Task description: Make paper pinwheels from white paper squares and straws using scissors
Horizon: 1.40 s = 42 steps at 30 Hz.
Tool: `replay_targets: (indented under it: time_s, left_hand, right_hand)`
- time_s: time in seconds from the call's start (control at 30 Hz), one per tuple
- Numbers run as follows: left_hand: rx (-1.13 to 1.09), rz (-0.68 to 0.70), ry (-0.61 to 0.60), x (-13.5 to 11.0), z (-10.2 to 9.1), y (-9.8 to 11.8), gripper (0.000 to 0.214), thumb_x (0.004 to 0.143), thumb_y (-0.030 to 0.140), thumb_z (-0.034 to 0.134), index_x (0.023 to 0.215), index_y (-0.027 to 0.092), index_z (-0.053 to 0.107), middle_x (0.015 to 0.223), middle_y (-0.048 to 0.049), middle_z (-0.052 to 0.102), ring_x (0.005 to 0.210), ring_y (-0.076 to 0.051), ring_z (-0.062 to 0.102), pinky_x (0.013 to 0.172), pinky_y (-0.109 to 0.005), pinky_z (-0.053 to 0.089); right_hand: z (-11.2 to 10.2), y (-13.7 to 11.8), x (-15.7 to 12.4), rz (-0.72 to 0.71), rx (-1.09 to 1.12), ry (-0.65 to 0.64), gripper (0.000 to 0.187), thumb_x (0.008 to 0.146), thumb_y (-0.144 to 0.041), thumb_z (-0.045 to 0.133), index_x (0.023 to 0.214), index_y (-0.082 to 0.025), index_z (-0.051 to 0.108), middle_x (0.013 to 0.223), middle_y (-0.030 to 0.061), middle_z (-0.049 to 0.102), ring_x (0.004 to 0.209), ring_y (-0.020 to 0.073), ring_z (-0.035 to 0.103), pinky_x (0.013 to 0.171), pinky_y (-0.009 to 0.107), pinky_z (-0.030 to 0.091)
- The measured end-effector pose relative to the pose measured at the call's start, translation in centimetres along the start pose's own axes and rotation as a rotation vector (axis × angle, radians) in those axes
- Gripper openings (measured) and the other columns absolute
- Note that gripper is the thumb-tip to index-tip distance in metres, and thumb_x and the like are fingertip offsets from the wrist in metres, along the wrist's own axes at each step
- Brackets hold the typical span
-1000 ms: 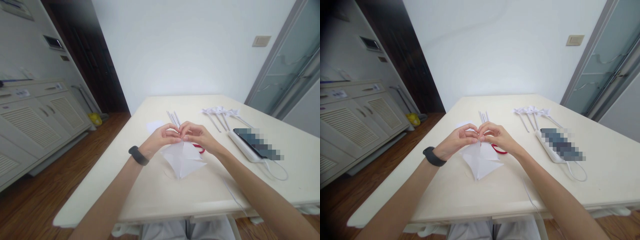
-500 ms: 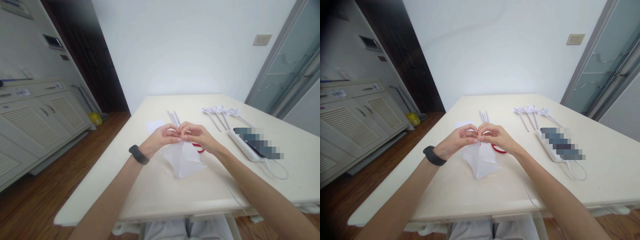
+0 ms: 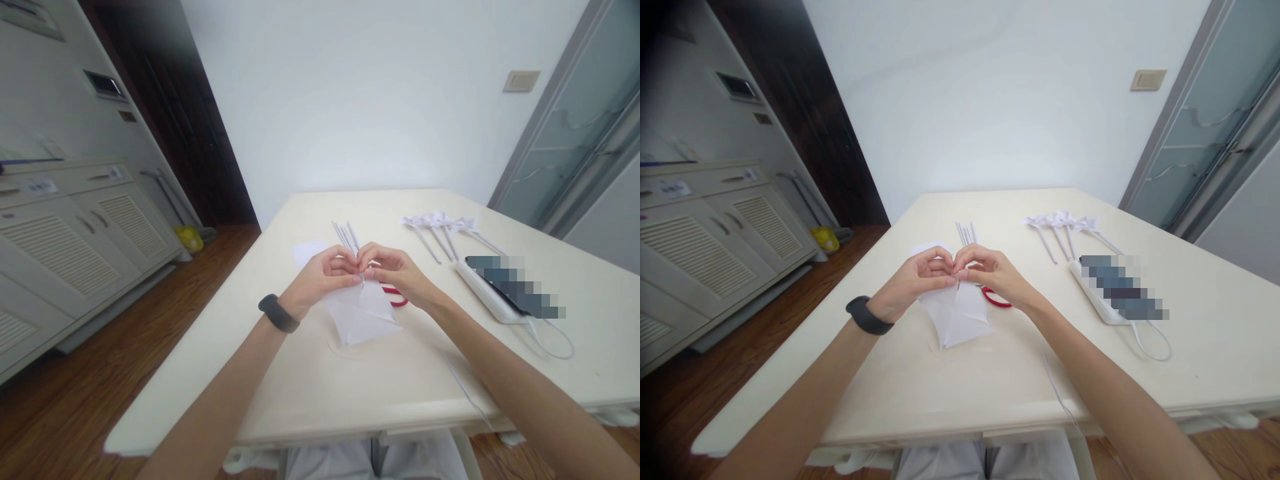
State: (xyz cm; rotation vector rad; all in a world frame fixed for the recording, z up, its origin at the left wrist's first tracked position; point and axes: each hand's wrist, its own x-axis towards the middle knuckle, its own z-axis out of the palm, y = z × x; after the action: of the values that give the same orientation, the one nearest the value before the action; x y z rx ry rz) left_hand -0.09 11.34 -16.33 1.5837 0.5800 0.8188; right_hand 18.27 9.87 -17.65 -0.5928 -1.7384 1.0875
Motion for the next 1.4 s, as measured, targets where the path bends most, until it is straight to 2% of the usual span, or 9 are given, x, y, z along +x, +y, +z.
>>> replay_targets:
  time_s: [0.5,0.83,1.07,1.4]
  left_hand:
    - [0.02,0.022,0.002,-0.03,0.3,0.0,0.019,0.074,0.021,0.064,0.086,0.018,0.049,0.083,-0.0019,0.063,0.077,-0.014,0.061,0.072,-0.027,0.044]
    - [0.04,0.022,0.027,0.01,0.36,-0.04,0.02,0.073,0.024,0.065,0.085,0.018,0.051,0.08,-0.001,0.063,0.074,-0.013,0.06,0.07,-0.026,0.044]
    - [0.06,0.018,0.035,0.07,0.28,-0.04,0.025,0.071,0.025,0.068,0.089,0.018,0.052,0.082,-0.0018,0.063,0.08,-0.015,0.06,0.076,-0.028,0.044]
    - [0.22,0.053,0.105,0.36,-0.01,-0.75,0.024,0.07,0.026,0.067,0.09,0.018,0.054,0.074,-0.0008,0.061,0.073,-0.015,0.06,0.072,-0.028,0.046]
  right_hand:
    - [-0.33,0.15,0.07,-0.02,-0.01,-0.008,0.007,0.077,-0.025,0.062,0.081,-0.02,0.065,0.09,0.0033,0.055,0.089,0.0154,0.052,0.082,0.03,0.041]
    - [-0.39,0.2,0.03,0.017,0.032,-0.012,0.008,0.076,-0.024,0.063,0.082,-0.019,0.064,0.09,0.0029,0.055,0.088,0.0155,0.053,0.08,0.029,0.042]
    - [-0.5,0.08,-0.03,0.028,-0.028,0.01,0.008,0.076,-0.026,0.062,0.079,-0.018,0.063,0.091,0.0033,0.056,0.088,0.0158,0.054,0.08,0.03,0.042]
    - [-0.32,-0.42,-0.01,0.04,-0.227,0.005,0.01,0.079,-0.028,0.057,0.077,-0.018,0.061,0.09,0.0029,0.056,0.087,0.0153,0.054,0.082,0.033,0.044]
